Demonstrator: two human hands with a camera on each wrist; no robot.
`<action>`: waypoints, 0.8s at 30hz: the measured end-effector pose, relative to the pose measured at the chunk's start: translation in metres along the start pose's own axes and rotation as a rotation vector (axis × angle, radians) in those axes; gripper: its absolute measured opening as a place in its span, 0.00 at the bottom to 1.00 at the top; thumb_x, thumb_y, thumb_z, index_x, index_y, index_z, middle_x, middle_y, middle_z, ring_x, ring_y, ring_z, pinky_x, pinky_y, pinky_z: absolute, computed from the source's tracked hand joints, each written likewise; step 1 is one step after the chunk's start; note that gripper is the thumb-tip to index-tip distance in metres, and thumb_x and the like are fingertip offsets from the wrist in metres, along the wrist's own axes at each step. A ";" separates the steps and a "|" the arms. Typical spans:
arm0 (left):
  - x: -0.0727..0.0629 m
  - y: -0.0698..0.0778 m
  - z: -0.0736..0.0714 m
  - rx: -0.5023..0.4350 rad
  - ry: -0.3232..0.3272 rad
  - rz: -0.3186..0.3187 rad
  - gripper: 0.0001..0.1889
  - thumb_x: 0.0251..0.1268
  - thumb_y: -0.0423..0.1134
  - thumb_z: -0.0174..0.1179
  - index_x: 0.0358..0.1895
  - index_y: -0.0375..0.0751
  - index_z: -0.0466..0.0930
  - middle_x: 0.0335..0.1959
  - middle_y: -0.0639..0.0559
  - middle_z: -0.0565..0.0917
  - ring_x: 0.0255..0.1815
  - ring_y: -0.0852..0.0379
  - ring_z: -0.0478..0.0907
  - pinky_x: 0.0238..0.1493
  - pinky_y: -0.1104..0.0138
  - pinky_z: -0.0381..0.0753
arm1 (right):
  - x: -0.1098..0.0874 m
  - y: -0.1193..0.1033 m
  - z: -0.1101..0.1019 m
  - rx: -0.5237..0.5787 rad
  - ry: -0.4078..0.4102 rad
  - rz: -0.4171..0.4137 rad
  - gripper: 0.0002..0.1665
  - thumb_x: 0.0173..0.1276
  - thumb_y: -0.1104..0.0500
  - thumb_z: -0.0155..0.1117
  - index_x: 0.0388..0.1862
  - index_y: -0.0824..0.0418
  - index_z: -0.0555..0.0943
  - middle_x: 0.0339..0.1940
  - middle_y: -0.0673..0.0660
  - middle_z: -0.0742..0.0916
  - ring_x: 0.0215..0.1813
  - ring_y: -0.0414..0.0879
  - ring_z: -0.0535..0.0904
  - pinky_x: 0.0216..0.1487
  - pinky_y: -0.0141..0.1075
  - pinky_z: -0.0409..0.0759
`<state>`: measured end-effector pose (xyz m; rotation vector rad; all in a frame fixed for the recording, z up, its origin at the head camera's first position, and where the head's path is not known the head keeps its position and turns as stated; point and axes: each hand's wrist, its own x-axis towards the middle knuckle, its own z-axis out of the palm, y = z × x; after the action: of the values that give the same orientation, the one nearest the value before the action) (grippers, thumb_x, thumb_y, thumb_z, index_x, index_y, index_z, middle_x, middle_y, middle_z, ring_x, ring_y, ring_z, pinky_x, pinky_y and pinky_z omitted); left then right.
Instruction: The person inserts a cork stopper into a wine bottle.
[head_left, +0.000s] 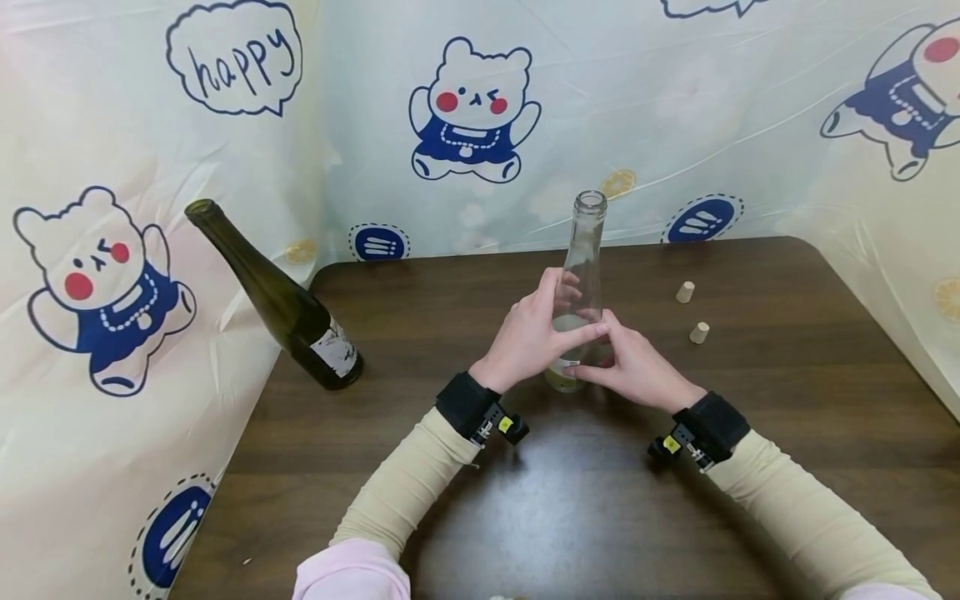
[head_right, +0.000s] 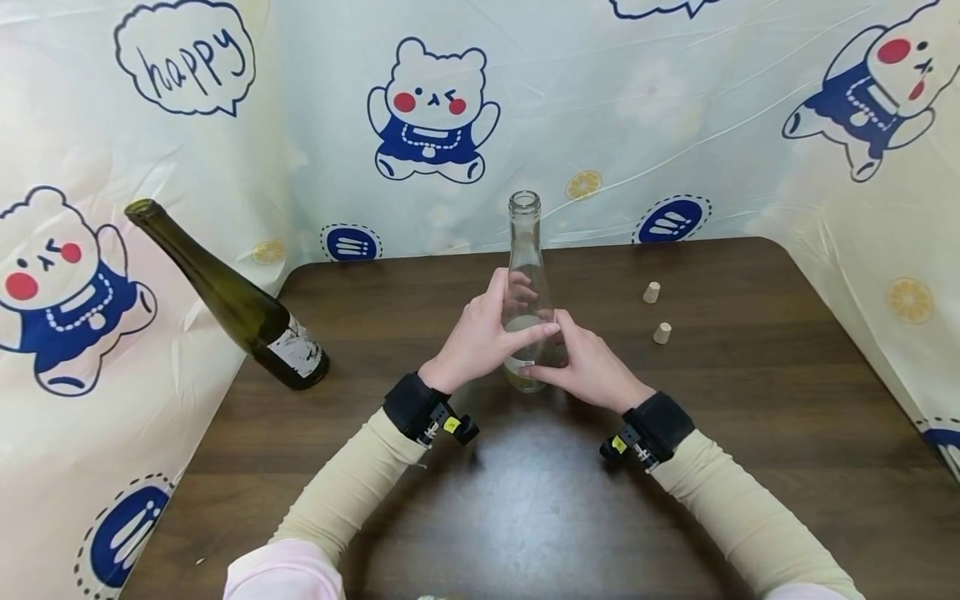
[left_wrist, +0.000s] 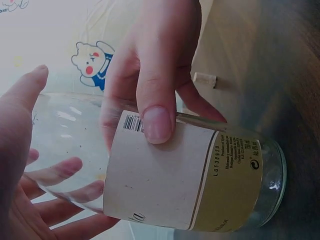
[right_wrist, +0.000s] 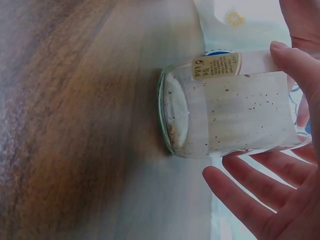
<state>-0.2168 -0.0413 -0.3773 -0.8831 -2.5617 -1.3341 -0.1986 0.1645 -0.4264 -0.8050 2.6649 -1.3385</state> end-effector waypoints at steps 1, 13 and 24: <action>0.000 0.000 0.000 0.002 0.000 0.000 0.35 0.63 0.61 0.69 0.65 0.50 0.62 0.57 0.54 0.80 0.56 0.54 0.82 0.52 0.58 0.82 | 0.000 0.001 0.000 0.004 0.002 -0.003 0.49 0.63 0.42 0.76 0.74 0.53 0.60 0.74 0.57 0.73 0.46 0.45 0.85 0.43 0.40 0.85; -0.001 -0.003 -0.001 0.011 -0.003 -0.004 0.35 0.62 0.57 0.71 0.64 0.50 0.61 0.56 0.54 0.79 0.55 0.59 0.81 0.50 0.62 0.82 | -0.009 0.018 -0.025 -0.192 0.004 0.011 0.32 0.63 0.47 0.78 0.63 0.55 0.78 0.57 0.55 0.85 0.57 0.54 0.82 0.57 0.54 0.79; -0.002 -0.003 0.004 0.010 0.011 -0.007 0.35 0.63 0.58 0.70 0.63 0.49 0.61 0.55 0.54 0.80 0.54 0.59 0.82 0.50 0.64 0.81 | -0.025 0.065 -0.109 -0.558 0.033 0.306 0.37 0.67 0.44 0.73 0.63 0.69 0.77 0.61 0.74 0.76 0.62 0.70 0.70 0.55 0.68 0.72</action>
<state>-0.2164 -0.0407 -0.3825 -0.8627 -2.5633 -1.3232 -0.2342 0.2885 -0.4125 -0.3690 3.0617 -0.5490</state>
